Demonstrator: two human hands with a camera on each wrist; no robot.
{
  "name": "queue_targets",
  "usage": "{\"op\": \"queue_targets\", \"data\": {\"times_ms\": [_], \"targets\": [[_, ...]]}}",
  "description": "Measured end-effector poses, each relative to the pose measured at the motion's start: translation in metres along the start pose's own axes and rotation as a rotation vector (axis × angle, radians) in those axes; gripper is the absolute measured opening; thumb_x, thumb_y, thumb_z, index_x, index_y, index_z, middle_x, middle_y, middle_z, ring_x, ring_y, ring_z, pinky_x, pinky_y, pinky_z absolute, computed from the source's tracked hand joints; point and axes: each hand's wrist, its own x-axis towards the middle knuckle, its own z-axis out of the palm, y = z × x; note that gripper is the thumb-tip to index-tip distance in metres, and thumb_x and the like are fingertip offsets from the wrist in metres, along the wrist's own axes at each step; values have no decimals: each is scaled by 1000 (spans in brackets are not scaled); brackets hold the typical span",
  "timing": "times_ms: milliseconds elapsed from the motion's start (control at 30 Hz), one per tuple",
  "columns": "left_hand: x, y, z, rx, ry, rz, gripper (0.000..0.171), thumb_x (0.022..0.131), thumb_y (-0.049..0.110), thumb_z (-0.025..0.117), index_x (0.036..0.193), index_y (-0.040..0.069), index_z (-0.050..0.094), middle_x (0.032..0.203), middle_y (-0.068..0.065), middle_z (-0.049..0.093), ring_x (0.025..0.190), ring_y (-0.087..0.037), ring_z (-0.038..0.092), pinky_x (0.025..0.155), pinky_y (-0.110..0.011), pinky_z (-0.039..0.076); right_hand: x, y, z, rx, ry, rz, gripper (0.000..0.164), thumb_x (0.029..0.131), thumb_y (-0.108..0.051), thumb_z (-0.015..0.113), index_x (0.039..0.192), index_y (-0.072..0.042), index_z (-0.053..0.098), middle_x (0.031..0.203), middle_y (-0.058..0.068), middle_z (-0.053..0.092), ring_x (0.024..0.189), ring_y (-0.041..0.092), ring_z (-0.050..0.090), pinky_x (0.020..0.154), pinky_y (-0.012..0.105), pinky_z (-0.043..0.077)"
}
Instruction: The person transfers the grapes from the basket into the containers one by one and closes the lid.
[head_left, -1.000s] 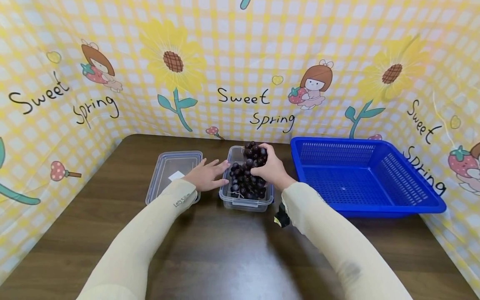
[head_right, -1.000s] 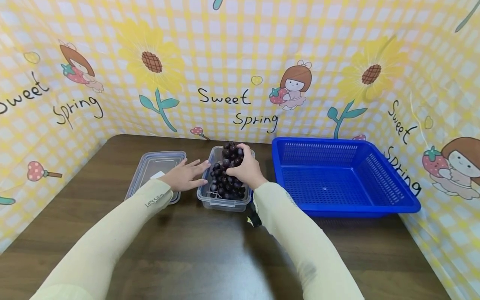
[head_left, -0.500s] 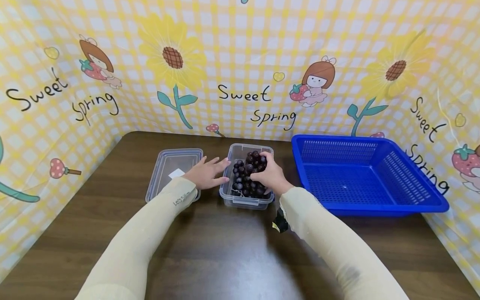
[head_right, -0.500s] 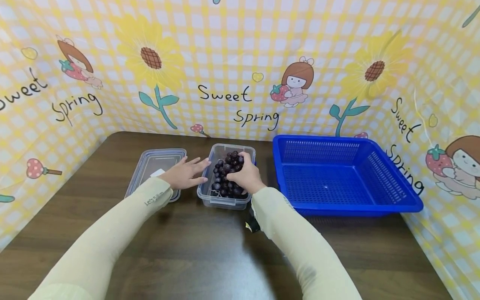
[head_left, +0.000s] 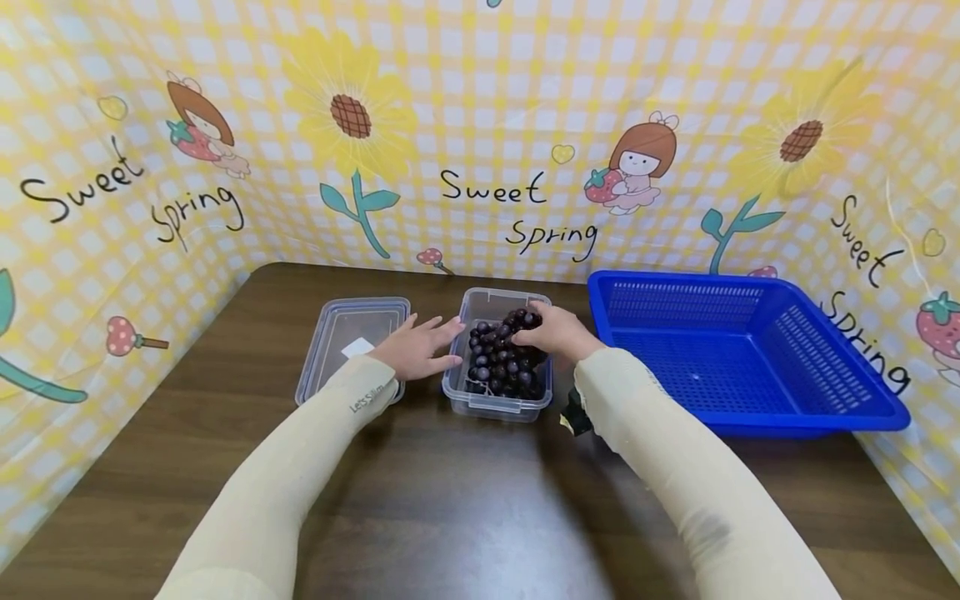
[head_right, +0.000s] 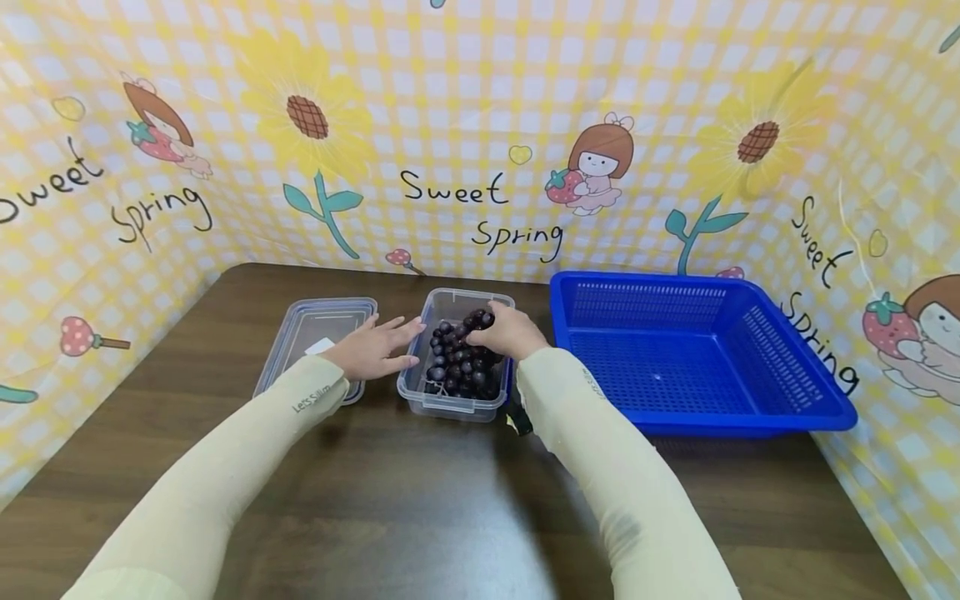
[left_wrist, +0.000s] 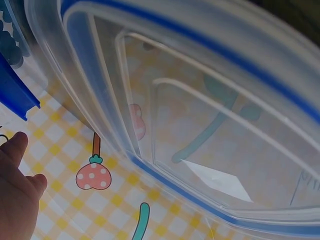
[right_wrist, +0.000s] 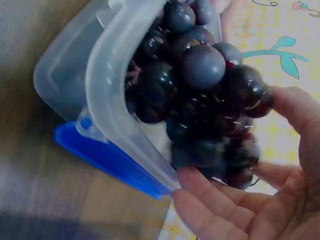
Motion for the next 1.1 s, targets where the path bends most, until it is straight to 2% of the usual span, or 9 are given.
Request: {"op": "queue_targets", "data": {"times_ms": [133, 300, 467, 633, 767, 867, 967, 1033, 1100], "targets": [[0, -1, 0, 1, -3, 1, 67, 100, 48, 41, 152, 10, 25, 157, -6, 18, 142, -36, 21, 111, -61, 3, 0, 1, -3, 19, 48, 7, 69, 90, -21, 65, 146, 4, 34, 148, 21, 37, 130, 35, 42, 104, 46, 38], [-2, 0, -3, 5, -3, 9, 65, 100, 46, 42, 152, 9, 26, 157, -7, 19, 141, -36, 22, 111, -62, 4, 1, 5, 0, -51, 74, -22, 39, 87, -14, 67, 120, 6, 63, 125, 20, 61, 115, 32, 57, 95, 41, 47], [-2, 1, -4, 23, 8, 18, 64, 100, 45, 41, 151, 8, 27, 157, -9, 21, 142, -37, 21, 111, -63, 4, 2, 5, 2, -84, 82, -50, 33, 88, -10, 66, 117, 5, 66, 121, 18, 63, 111, 31, 59, 93, 41, 48], [-4, 5, -6, 55, 36, 15, 64, 100, 45, 41, 150, 7, 31, 155, -9, 25, 142, -38, 19, 110, -64, 6, 2, 2, 2, -53, 106, -44, 31, 88, -12, 66, 116, 2, 67, 122, 17, 63, 107, 30, 60, 90, 41, 49], [-6, 8, -10, 107, 45, -15, 62, 100, 46, 41, 149, 9, 33, 154, -7, 27, 143, -36, 18, 111, -63, 5, 3, -4, 4, -10, 166, -46, 28, 88, -14, 67, 113, 0, 69, 117, 15, 65, 91, 26, 66, 80, 37, 54], [-8, 10, -13, 153, 68, -15, 59, 100, 46, 41, 147, 10, 40, 150, -5, 36, 142, -34, 21, 111, -62, 6, 4, -9, 7, 26, 201, -56, 25, 88, -12, 66, 111, -1, 70, 114, 14, 66, 78, 23, 68, 68, 32, 55], [-13, 10, -14, 169, 146, 5, 52, 99, 43, 46, 137, 8, 54, 135, -6, 56, 135, -34, 37, 111, -61, 14, 4, -13, 12, 68, 203, -59, 23, 88, -10, 65, 109, -1, 71, 103, 13, 68, 69, 19, 66, 59, 27, 54], [-19, 7, -14, 189, 241, 18, 43, 98, 38, 50, 125, 7, 65, 118, -7, 67, 123, -35, 52, 108, -58, 26, 3, -16, 16, 99, 191, -57, 21, 89, -9, 65, 107, -1, 71, 92, 12, 69, 62, 16, 63, 55, 25, 53], [-26, 3, -14, 207, 334, -6, 36, 96, 33, 54, 113, 8, 71, 105, -7, 72, 113, -35, 59, 104, -56, 33, 2, -20, 19, 125, 181, -55, 18, 88, -9, 66, 104, 0, 71, 81, 11, 69, 56, 13, 61, 52, 24, 53]]}}
